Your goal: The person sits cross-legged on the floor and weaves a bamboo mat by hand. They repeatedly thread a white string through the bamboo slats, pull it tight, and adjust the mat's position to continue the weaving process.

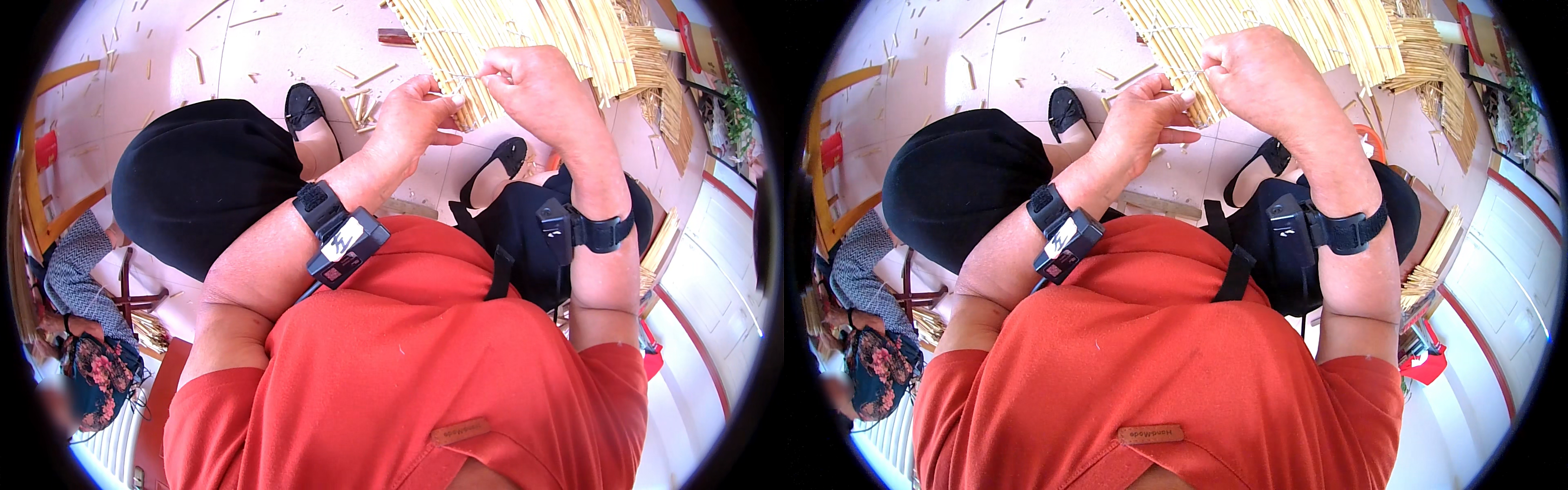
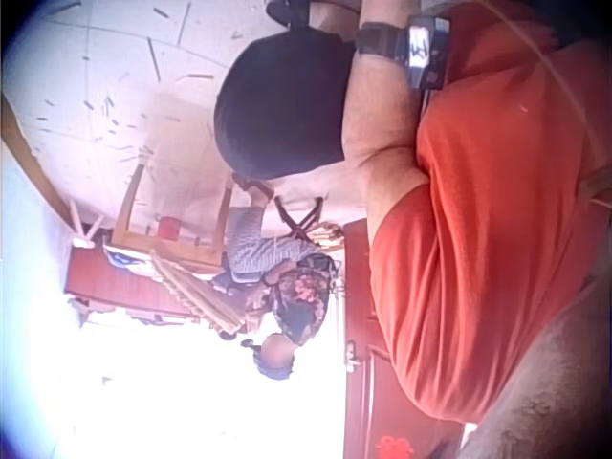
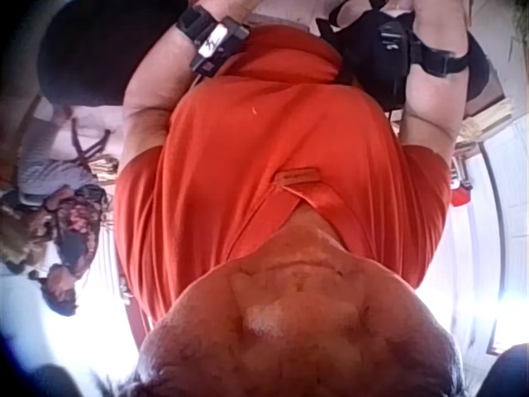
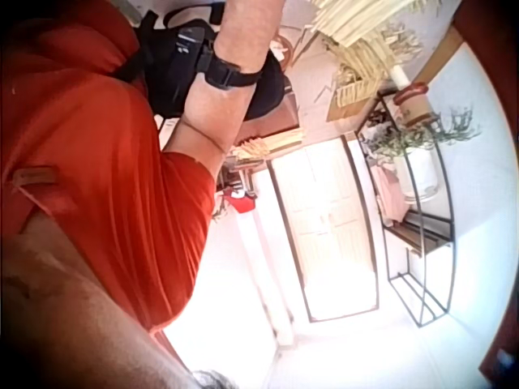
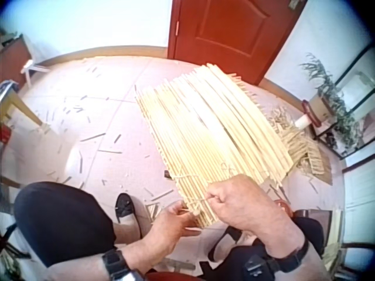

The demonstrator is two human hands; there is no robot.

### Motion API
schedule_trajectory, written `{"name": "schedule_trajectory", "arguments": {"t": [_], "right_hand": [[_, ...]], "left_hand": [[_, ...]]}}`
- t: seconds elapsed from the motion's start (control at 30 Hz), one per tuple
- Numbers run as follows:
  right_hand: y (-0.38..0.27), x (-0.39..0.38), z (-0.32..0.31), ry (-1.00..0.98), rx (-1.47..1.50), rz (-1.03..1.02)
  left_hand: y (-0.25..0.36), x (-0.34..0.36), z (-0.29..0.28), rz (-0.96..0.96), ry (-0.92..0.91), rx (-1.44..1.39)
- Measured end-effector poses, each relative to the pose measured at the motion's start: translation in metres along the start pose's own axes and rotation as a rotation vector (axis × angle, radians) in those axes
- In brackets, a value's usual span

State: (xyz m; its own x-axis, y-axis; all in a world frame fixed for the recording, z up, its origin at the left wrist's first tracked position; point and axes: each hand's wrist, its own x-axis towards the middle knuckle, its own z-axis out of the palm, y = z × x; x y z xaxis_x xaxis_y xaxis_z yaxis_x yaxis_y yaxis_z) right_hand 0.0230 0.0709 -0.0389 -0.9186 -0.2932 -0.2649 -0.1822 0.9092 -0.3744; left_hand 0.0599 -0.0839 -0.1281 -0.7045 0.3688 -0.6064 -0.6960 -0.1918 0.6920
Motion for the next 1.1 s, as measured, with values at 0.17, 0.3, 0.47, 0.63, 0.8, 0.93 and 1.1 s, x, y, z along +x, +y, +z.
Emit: {"name": "schedule_trajectory", "arguments": {"t": [0.17,0.3,0.47,0.63,0.8,0.93,1.1], "right_hand": [[0.005,0.001,0.004,0.017,-0.017,-0.039],[0.007,0.001,0.004,-0.005,-0.026,-0.031],[0.006,0.001,0.005,-0.002,-0.027,-0.045],[0.006,0.002,0.006,0.011,-0.043,-0.042],[-0.007,0.006,0.000,0.029,-0.182,-0.114],[-0.024,0.014,0.001,-0.014,-0.353,-0.116],[-0.028,0.019,0.009,0.004,-0.453,-0.127]], "left_hand": [[0.000,0.000,0.000,0.010,-0.008,-0.004],[-0.001,0.001,0.000,0.011,-0.005,-0.018],[-0.003,0.002,-0.001,0.016,-0.020,-0.039],[-0.002,0.001,0.000,0.019,-0.009,-0.034],[-0.001,0.000,0.002,0.046,-0.009,-0.065],[-0.008,0.007,0.005,0.052,0.022,-0.082],[-0.008,0.007,0.005,0.048,0.027,-0.036]]}}
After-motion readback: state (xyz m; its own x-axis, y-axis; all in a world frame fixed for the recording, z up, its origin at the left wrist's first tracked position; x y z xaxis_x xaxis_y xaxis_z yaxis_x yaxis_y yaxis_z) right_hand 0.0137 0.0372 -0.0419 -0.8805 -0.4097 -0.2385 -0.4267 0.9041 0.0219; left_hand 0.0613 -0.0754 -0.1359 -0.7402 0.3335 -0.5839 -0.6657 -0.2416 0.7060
